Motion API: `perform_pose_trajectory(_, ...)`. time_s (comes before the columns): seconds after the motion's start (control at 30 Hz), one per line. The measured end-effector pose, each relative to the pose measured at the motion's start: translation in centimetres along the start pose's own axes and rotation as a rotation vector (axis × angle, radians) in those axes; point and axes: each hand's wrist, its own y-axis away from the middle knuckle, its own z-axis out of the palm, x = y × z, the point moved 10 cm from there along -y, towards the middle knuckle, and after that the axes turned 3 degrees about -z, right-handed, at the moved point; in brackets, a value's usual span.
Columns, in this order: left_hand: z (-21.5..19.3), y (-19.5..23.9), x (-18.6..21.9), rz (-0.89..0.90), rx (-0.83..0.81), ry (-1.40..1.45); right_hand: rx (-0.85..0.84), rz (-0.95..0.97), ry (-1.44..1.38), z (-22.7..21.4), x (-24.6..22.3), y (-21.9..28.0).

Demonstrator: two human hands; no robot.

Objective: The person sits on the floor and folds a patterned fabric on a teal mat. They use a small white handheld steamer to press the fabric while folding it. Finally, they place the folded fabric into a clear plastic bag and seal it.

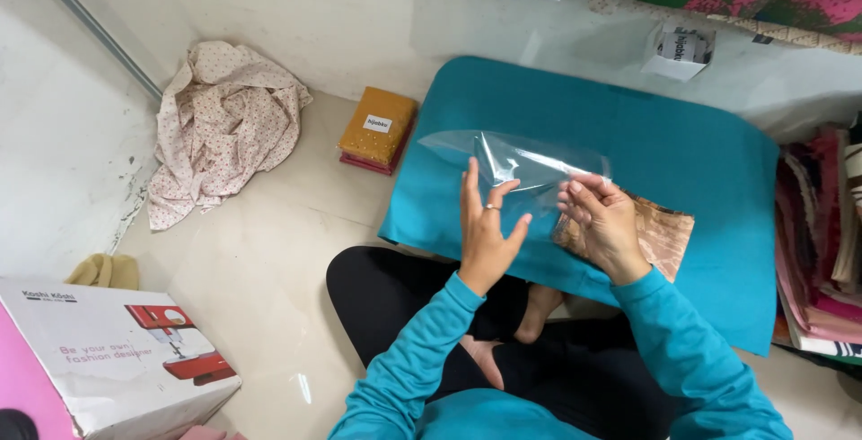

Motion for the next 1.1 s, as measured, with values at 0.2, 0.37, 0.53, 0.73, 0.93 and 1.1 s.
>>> perform_pose_trajectory(0.2,1.4,0.0,-0.3,-0.047,-0.109,-0.064,0.014,-0.046,0.087,-2.3,2.0,-1.0)
perform_pose_trajectory(0.37,0.4,-0.3,1.6,0.089,-0.044,0.018,-0.004,-0.201,0.17,3.0,-5.0,1.1)
perform_pose_trajectory(0.53,-2.6,-1.3,4.6,0.213,0.098,0.105,-0.126,-0.973,0.677,8.2,-15.9,3.6)
perform_pose_trajectory(0.73,-6.9,-0.8,3.6,0.166,0.132,0.248,-0.557,-1.456,0.749,14.9,-17.0,10.5)
perform_pose_trajectory(0.93,-3.5,0.8,-6.0,-0.056,-0.099,0.09,-0.676,-1.778,1.179,14.2,-6.5,14.8)
perform_pose_trajectory(1.1,2.9,3.4,-16.6,-0.34,-0.489,-0.54,-0.898,-1.303,1.458,8.6,1.0,10.0)
